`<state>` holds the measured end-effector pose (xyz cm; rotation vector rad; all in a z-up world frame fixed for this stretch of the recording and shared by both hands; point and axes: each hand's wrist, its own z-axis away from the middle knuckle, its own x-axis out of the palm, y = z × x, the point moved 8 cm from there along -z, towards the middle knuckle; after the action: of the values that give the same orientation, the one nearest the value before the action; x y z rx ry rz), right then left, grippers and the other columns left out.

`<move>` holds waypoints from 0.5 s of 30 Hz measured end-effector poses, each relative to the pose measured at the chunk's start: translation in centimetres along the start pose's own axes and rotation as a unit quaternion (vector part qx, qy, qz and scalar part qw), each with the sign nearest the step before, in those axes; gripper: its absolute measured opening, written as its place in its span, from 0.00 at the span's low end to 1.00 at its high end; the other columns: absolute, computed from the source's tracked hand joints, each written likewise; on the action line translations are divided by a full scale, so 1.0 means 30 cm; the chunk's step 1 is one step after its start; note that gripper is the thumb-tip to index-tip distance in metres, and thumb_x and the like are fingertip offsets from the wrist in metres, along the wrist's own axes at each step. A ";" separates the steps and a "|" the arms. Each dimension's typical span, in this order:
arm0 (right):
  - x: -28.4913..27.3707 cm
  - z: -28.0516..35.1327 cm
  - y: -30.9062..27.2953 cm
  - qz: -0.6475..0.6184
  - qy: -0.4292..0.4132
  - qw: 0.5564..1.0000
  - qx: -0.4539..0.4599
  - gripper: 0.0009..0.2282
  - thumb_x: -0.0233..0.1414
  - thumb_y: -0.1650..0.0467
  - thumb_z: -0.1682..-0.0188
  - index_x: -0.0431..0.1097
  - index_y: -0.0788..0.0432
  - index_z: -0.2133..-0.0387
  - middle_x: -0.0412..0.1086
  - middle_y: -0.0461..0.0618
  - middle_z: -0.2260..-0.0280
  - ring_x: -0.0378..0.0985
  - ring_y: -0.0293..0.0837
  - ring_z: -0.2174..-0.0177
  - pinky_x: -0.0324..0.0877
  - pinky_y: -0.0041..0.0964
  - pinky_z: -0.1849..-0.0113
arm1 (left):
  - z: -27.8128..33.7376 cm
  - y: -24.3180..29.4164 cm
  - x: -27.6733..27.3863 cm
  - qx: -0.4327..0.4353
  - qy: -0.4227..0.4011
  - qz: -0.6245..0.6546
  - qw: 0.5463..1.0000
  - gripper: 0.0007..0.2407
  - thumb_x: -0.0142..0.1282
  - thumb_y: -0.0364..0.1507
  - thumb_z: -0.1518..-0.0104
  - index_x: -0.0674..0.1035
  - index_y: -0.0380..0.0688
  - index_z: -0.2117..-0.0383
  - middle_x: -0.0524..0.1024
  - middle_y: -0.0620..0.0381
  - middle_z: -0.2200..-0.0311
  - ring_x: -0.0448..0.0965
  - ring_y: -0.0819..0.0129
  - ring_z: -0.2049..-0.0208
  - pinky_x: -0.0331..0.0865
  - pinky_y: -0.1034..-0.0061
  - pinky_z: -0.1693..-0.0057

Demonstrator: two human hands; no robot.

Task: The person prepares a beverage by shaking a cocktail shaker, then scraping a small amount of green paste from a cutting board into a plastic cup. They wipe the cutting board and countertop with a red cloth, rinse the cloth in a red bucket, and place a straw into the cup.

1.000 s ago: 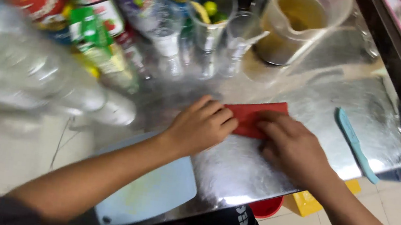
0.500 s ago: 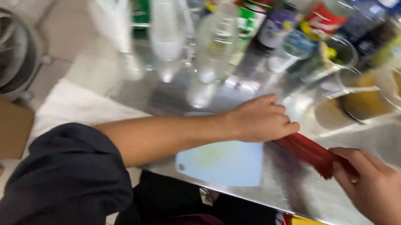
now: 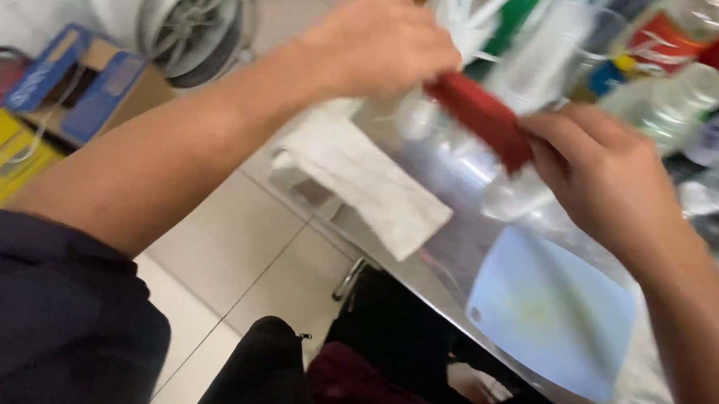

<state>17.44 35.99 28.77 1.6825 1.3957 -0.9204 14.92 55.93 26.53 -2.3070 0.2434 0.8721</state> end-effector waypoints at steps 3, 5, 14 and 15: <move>0.177 -0.088 -0.027 0.040 0.083 0.994 -0.060 0.20 0.56 0.80 0.50 0.75 0.55 0.45 0.78 0.55 0.52 0.80 0.53 0.61 0.73 0.47 0.63 | 0.173 -0.072 -0.086 -0.033 0.034 -0.095 0.994 0.09 0.61 0.24 0.45 0.75 0.60 0.67 0.74 0.75 0.71 0.70 0.73 0.71 0.56 0.77 0.65; 0.358 -0.107 -0.087 0.059 0.016 0.996 -0.069 0.19 0.57 0.77 0.53 0.75 0.52 0.47 0.76 0.51 0.58 0.79 0.52 0.64 0.72 0.47 0.65 | 0.329 -0.049 0.021 -0.046 -0.083 -0.047 0.994 0.07 0.58 0.26 0.43 0.77 0.62 0.66 0.76 0.73 0.67 0.74 0.69 0.70 0.63 0.73 0.66; 0.447 -0.035 -0.153 -0.128 -0.132 0.981 0.055 0.15 0.53 0.70 0.48 0.74 0.55 0.47 0.74 0.53 0.51 0.77 0.56 0.51 0.70 0.49 0.56 | 0.588 -0.013 0.151 -0.245 -0.261 0.181 0.916 0.17 0.50 0.25 0.38 0.78 0.65 0.45 0.78 0.63 0.43 0.77 0.59 0.46 0.69 0.59 0.47; 0.421 -0.029 -0.153 -0.147 -0.151 0.975 0.068 0.16 0.52 0.68 0.46 0.73 0.56 0.45 0.74 0.55 0.49 0.76 0.57 0.50 0.69 0.52 0.53 | 0.585 -0.024 0.165 -0.252 -0.262 0.166 0.916 0.17 0.52 0.25 0.39 0.80 0.66 0.47 0.77 0.64 0.42 0.77 0.61 0.45 0.69 0.60 0.47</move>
<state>14.82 42.98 17.56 1.3778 1.4160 -1.4034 9.72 67.88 13.75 -2.4008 0.1883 1.8732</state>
